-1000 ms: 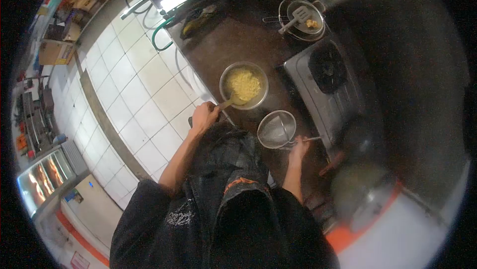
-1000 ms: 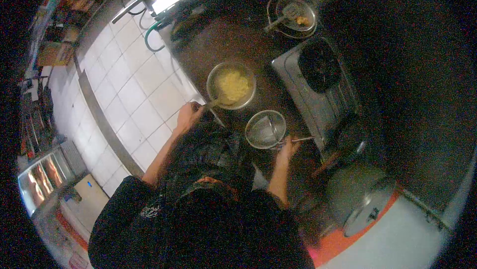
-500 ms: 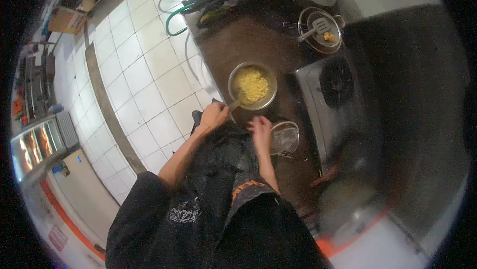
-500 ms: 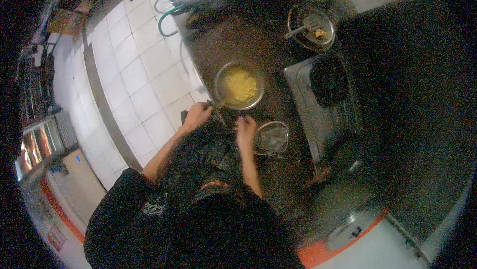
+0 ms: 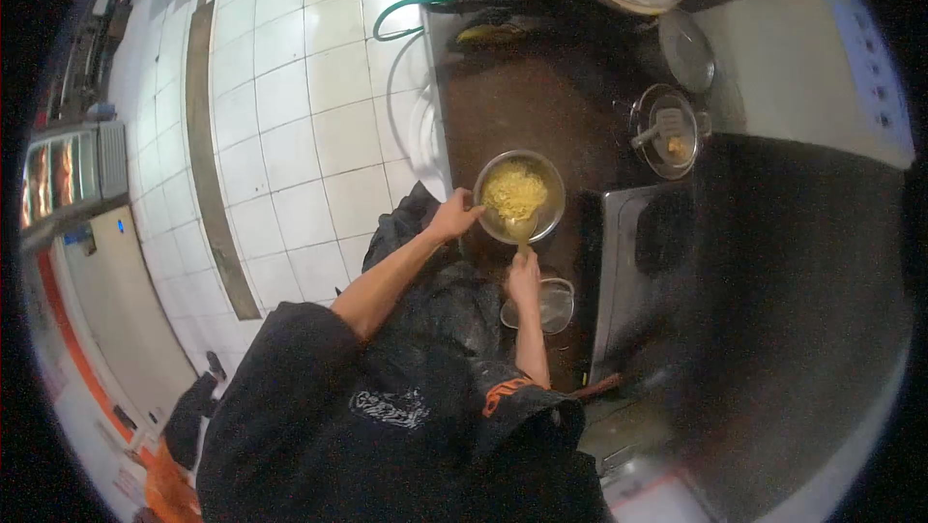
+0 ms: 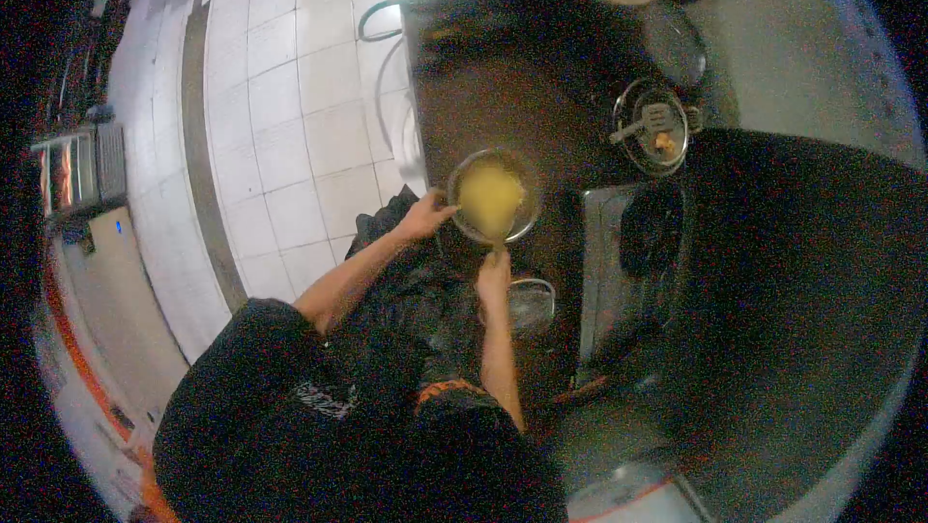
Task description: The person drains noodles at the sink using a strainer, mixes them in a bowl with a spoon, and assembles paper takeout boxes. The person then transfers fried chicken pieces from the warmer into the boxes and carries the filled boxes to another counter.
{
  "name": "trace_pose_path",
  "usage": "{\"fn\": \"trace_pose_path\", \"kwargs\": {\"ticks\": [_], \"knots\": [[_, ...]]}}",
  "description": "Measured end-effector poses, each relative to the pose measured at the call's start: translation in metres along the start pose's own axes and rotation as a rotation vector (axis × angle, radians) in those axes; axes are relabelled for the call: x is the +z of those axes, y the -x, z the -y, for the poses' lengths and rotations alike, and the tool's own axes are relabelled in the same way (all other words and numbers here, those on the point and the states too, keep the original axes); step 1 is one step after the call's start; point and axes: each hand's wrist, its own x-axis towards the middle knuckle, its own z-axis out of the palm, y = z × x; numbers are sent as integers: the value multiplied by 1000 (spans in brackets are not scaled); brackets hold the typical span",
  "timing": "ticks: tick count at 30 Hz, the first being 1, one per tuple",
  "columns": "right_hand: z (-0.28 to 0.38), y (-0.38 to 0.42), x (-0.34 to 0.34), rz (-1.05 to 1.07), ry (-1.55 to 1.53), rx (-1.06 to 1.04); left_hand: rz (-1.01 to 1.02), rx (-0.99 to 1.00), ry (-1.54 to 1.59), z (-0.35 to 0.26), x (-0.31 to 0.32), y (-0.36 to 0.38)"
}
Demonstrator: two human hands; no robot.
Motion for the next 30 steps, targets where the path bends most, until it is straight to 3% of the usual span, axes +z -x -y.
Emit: {"fn": "trace_pose_path", "kwargs": {"ticks": [2, 7, 10, 11, 13, 15, 16, 17, 18, 20, 21, 22, 23, 24, 25, 27, 30], "knots": [[4, 6, -9, -205, 344, -253, -21, 14, 13, 6, 14, -12], [30, -18, -17, -268, 251, -393, 50, -70, 244, -10, 10, 2], [52, -6, -5, -243, 328, -288, -12, -25, 253, -20, 5, 4], [51, 4, -7, -253, 329, -399, 8, -61, 312, -21, 4, 0], [59, 27, -15, -188, 472, -368, 23, -135, 431, -10, 8, -9], [45, 26, -12, -145, 507, -419, -194, 83, 62, -15, 10, -5], [49, 13, -16, -107, 578, -339, -67, -98, 117, -8, 15, -15], [31, -9, -23, -137, 363, -515, -104, 79, -5, -10, 10, -10], [31, -20, -22, -172, 376, -470, -217, 101, 57, 7, 30, -22], [29, -3, 2, -221, 395, -704, -222, 99, 177, 25, 64, -42], [34, 17, 3, -150, 308, -639, -185, -18, 92, 30, 76, -54], [46, 29, 7, -78, 219, -570, -300, 27, 43, 26, 67, -51], [43, 20, 0, -48, 232, -586, -393, 233, 94, 39, 71, -47], [35, 9, -15, -33, 250, -591, -303, 246, 287, 55, 86, -60], [26, -3, -15, -76, 269, -613, -161, -33, 214, 41, 77, -52], [8, -29, -6, -179, 297, -639, -216, 23, 249, 23, 63, -34], [50, -35, -17, -16, 377, -677, -145, -22, 216, -10, 20, -46]]}}
